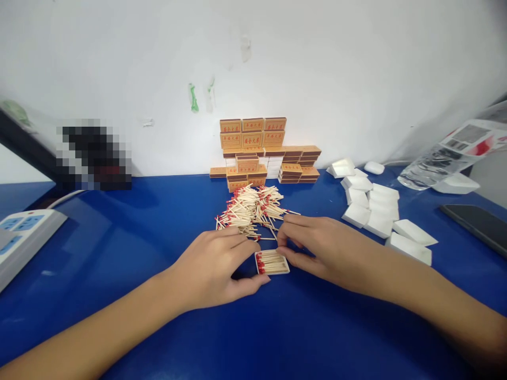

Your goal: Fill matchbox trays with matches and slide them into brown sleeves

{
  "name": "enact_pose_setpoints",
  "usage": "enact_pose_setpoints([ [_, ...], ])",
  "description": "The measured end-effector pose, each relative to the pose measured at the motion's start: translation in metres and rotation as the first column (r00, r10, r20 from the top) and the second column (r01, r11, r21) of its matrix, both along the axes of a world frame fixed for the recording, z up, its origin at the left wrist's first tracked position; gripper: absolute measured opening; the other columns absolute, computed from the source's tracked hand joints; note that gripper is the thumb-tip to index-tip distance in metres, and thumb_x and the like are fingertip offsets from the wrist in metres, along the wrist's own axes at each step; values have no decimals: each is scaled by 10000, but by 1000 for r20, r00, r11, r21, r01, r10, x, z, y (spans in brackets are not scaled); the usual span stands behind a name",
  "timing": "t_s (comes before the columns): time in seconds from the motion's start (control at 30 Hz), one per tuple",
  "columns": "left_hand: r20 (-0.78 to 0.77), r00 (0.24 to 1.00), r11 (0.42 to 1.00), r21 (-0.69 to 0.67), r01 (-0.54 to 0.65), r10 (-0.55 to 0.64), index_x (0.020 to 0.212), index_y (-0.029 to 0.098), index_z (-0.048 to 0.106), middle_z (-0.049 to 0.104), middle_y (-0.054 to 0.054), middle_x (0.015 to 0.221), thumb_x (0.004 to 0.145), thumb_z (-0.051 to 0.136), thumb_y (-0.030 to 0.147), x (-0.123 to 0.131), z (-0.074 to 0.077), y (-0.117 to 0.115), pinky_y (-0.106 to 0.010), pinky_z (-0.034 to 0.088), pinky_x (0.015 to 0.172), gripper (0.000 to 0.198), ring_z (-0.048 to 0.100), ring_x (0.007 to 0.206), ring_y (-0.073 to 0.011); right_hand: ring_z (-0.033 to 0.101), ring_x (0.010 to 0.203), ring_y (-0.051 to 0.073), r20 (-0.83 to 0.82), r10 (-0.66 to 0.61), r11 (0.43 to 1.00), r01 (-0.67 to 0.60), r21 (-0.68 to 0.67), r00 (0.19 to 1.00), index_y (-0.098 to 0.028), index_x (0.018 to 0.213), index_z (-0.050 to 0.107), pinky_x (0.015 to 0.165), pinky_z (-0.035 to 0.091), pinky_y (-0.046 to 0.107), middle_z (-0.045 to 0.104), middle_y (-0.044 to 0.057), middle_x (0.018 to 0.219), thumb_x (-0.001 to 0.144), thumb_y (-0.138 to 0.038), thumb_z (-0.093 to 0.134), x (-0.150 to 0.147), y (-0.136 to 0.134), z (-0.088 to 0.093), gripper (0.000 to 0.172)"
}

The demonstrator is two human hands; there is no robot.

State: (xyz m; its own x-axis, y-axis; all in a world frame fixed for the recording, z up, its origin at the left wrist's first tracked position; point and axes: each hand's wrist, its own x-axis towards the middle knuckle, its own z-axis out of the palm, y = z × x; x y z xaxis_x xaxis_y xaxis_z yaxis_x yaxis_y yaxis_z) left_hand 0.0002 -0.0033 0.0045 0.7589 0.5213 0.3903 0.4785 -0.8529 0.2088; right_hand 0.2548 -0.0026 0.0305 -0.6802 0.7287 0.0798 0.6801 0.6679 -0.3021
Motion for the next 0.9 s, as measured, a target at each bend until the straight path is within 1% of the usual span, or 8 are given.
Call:
enact_pose_setpoints([
  [0.27, 11, 1000, 1000, 2, -5, 5, 1036, 155, 693, 730, -26, 846, 934, 715, 432, 0, -2, 0, -340, 535, 672, 297, 679, 771, -205, 629, 758, 174, -41, -2, 1000, 2, 6, 999, -205, 918, 638, 649, 419, 287, 682, 32, 920, 1035, -249, 552, 1, -2, 4, 152],
  [0.4, 19, 1000, 1000, 5, -9, 9, 1060, 152, 696, 727, -25, 840, 926, 727, 422, -1, -3, 0, -335, 536, 676, 303, 681, 775, -204, 606, 701, 186, -70, -229, 963, 237, 128, 971, -207, 897, 672, 619, 390, 301, 669, 40, 822, 1003, -288, 538, 15, 16, -1, 189],
  [0.47, 19, 1000, 1000, 6, -11, 11, 1061, 151, 700, 722, -25, 831, 927, 728, 418, -1, -2, 0, -326, 526, 659, 299, 672, 753, -197, 611, 705, 194, -74, -344, 927, 352, 131, 936, -204, 929, 689, 623, 396, 308, 673, 44, 827, 958, -291, 566, 24, 27, -7, 153],
  [0.53, 21, 1000, 1000, 9, -10, 10, 1058, 152, 702, 718, -26, 824, 931, 722, 416, -1, -1, 0, -321, 515, 644, 294, 664, 732, -191, 619, 726, 203, -62, -407, 905, 411, 107, 911, -196, 966, 691, 642, 415, 317, 679, 51, 857, 919, -301, 595, 30, 36, -13, 150],
  [0.6, 18, 1000, 1000, 11, -10, 10, 1060, 153, 703, 718, -27, 824, 933, 718, 420, -1, 0, 0, -319, 511, 637, 297, 663, 730, -192, 620, 749, 209, -42, -422, 901, 424, 92, 906, -188, 983, 683, 663, 430, 326, 680, 59, 885, 905, -302, 604, 32, 41, -19, 159],
  [0.7, 10, 1000, 1000, 14, -5, 5, 1058, 150, 701, 723, -29, 832, 930, 719, 426, -1, -1, 0, -323, 520, 650, 304, 672, 752, -200, 614, 759, 207, 3, -415, 909, 415, 48, 910, -200, 908, 665, 667, 430, 326, 676, 56, 873, 916, -254, 570, 32, 44, -23, 110],
  [0.8, 11, 1000, 1000, 20, -5, 5, 1043, 147, 700, 726, -30, 833, 928, 722, 423, -1, -1, 0, -326, 525, 664, 300, 677, 758, -201, 612, 743, 206, 46, -419, 908, 420, -1, 907, -211, 853, 650, 652, 423, 323, 678, 52, 854, 935, -234, 534, 36, 45, -21, 144],
  [0.9, 2, 1000, 1000, 21, -18, 18, 1030, 151, 703, 723, -27, 818, 929, 720, 428, -1, -2, 0, -321, 512, 642, 295, 672, 735, -198, 607, 722, 209, 35, -434, 900, 433, 44, 900, -207, 855, 636, 633, 409, 327, 673, 59, 847, 966, -277, 514, 41, 43, -15, 179],
])
